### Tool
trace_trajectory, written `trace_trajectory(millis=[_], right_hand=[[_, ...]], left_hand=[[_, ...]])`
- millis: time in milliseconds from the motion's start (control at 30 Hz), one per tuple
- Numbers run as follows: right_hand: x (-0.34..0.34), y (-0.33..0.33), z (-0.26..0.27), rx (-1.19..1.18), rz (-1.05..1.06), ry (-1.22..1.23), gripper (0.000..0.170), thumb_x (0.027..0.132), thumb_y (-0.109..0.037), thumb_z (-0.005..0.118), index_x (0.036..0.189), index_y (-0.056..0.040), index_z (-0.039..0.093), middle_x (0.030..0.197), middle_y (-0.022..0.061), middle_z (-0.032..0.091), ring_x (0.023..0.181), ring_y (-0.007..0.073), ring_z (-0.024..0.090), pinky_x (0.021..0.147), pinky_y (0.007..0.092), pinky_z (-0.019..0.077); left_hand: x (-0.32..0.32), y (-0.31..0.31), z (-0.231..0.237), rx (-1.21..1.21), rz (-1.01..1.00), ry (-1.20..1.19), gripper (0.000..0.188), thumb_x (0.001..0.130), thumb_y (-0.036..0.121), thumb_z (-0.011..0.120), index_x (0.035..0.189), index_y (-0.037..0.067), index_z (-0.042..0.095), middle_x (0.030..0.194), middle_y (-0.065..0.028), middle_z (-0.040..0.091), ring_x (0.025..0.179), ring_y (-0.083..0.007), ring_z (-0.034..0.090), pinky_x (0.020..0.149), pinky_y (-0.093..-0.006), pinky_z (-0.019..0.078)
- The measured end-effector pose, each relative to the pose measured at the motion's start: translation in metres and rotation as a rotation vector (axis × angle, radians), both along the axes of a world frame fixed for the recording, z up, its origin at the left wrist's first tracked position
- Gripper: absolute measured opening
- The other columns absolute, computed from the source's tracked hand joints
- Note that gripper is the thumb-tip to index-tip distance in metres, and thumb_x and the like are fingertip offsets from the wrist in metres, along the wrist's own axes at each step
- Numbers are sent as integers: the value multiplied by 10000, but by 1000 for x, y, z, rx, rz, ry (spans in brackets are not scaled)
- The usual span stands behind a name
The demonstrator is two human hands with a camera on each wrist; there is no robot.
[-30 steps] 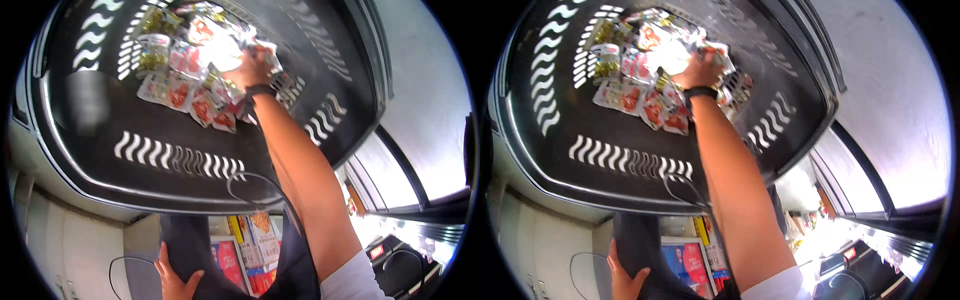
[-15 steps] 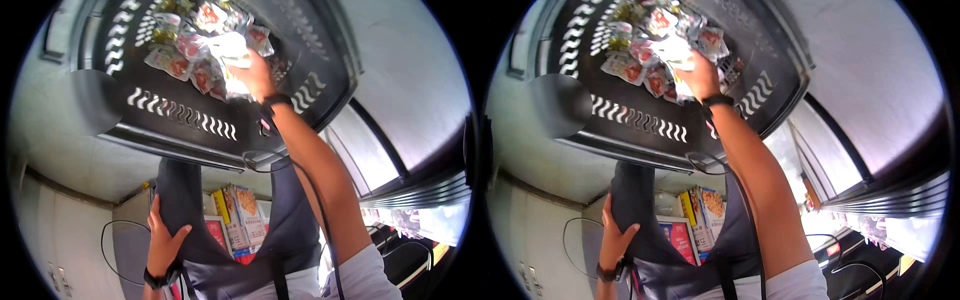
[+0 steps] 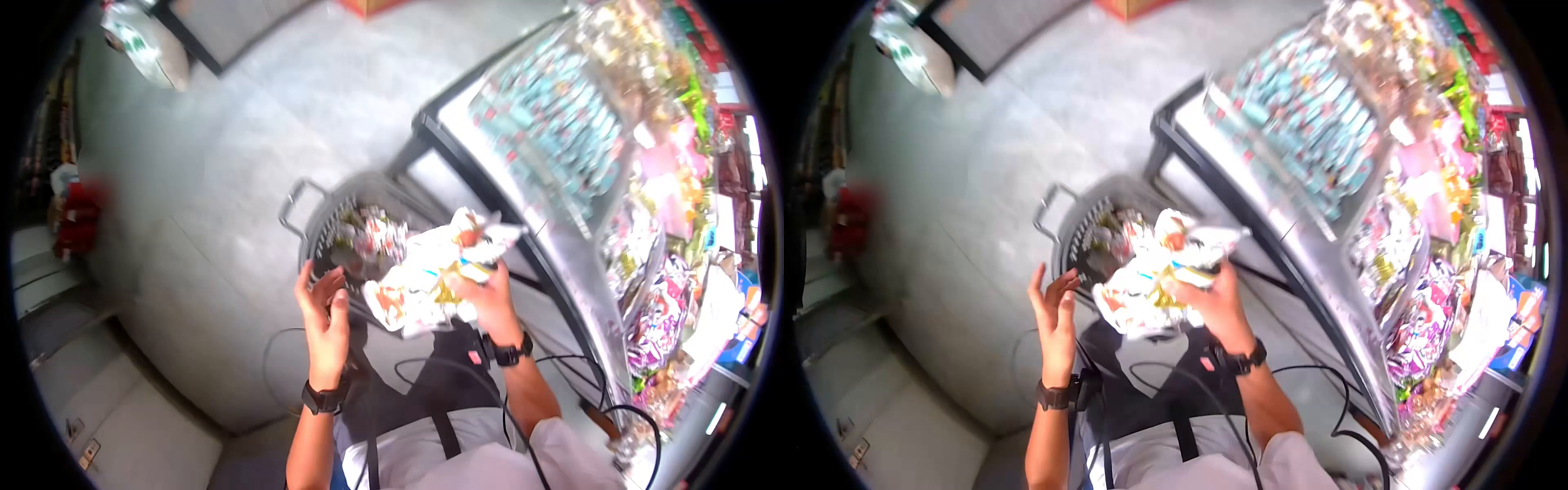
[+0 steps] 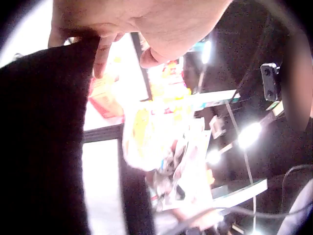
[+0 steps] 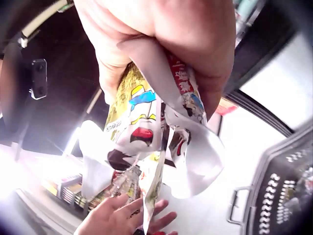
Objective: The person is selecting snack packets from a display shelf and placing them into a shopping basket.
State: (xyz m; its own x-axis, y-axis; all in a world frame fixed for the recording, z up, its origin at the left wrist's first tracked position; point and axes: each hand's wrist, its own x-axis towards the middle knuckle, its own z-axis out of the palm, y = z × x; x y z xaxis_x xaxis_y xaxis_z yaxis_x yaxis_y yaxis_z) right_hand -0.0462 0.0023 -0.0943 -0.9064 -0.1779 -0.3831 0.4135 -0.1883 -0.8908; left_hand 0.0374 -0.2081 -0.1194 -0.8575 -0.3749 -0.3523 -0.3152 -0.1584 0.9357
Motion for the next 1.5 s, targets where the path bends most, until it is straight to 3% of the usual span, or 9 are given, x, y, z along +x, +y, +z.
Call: trace_trajectory(millis=[133, 267, 333, 400, 533, 867, 1033, 1233, 1500], right_hand=[[19, 30, 90, 38, 75, 207, 483, 725, 22, 706, 1169, 30, 516, 1026, 72, 637, 909, 131, 619, 816, 289, 508], [48, 51, 152, -30, -128, 345, 539, 706, 24, 738, 1186, 17, 494, 1025, 62, 631, 910, 118, 612, 809, 272, 499], [66, 59, 152, -65, -198, 305, 450, 721, -21, 765, 1115, 16, 550, 972, 58, 656, 884, 99, 624, 782, 256, 501], [72, 69, 155, -123, -270, 350, 422, 730, -19, 760, 1100, 13, 558, 962, 58, 658, 863, 94, 627, 760, 251, 508], [93, 122, 137, -180, -585, 267, 475, 753, 31, 704, 1181, -5, 500, 996, 69, 652, 872, 148, 644, 775, 297, 542], [102, 271, 137, -224, -1156, 308, 283, 836, -20, 601, 1108, -5, 525, 969, 69, 633, 839, 138, 632, 745, 284, 529], [78, 310, 125, -183, -1108, 259, 249, 808, -28, 651, 1032, -27, 542, 915, 44, 630, 774, 107, 618, 695, 253, 520], [31, 323, 130, -314, -943, 245, 296, 811, -12, 654, 1084, -25, 540, 925, 46, 640, 796, 110, 631, 718, 252, 524], [-9, 318, 88, -202, -719, 165, 328, 834, -75, 663, 1131, -6, 545, 977, 54, 647, 857, 108, 632, 748, 260, 513]], left_hand=[[-47, 15, 123, -517, -251, 177, 388, 887, 141, 556, 1258, 36, 513, 1380, -198, 417, 1276, -356, 397, 1045, -411, 324], [-56, 42, 183, -774, -422, 438, 385, 900, 127, 543, 1274, 44, 502, 1355, -213, 456, 1243, -314, 445, 1016, -397, 356], [-52, 53, 191, -27, -699, 241, 378, 925, 107, 509, 1289, 20, 458, 1271, -180, 530, 1150, -240, 526, 952, -354, 417], [-52, 68, 186, 193, -968, 147, 299, 936, 61, 504, 1226, -1, 463, 944, -40, 579, 874, -98, 566, 765, -232, 463], [-51, 126, 168, 220, -1144, 125, 177, 929, -17, 506, 1104, 2, 492, 863, 13, 557, 763, -25, 475, 657, -185, 396], [-134, 261, 120, -37, -920, 153, 184, 925, 79, 557, 1077, -14, 507, 751, -15, 587, 640, -40, 520, 547, -197, 421], [-193, 326, 90, -293, -879, 268, 274, 922, 137, 589, 1137, 10, 475, 653, 16, 521, 569, -32, 439, 466, -212, 329], [-200, 347, 91, -886, -756, 565, 523, 829, 128, 673, 1268, 19, 410, 1123, -228, 516, 954, -324, 555, 767, -391, 462], [-164, 352, 120, -836, -686, 600, 316, 817, -10, 530, 1133, -5, 541, 1059, -179, 532, 994, -348, 476, 898, -417, 373]])
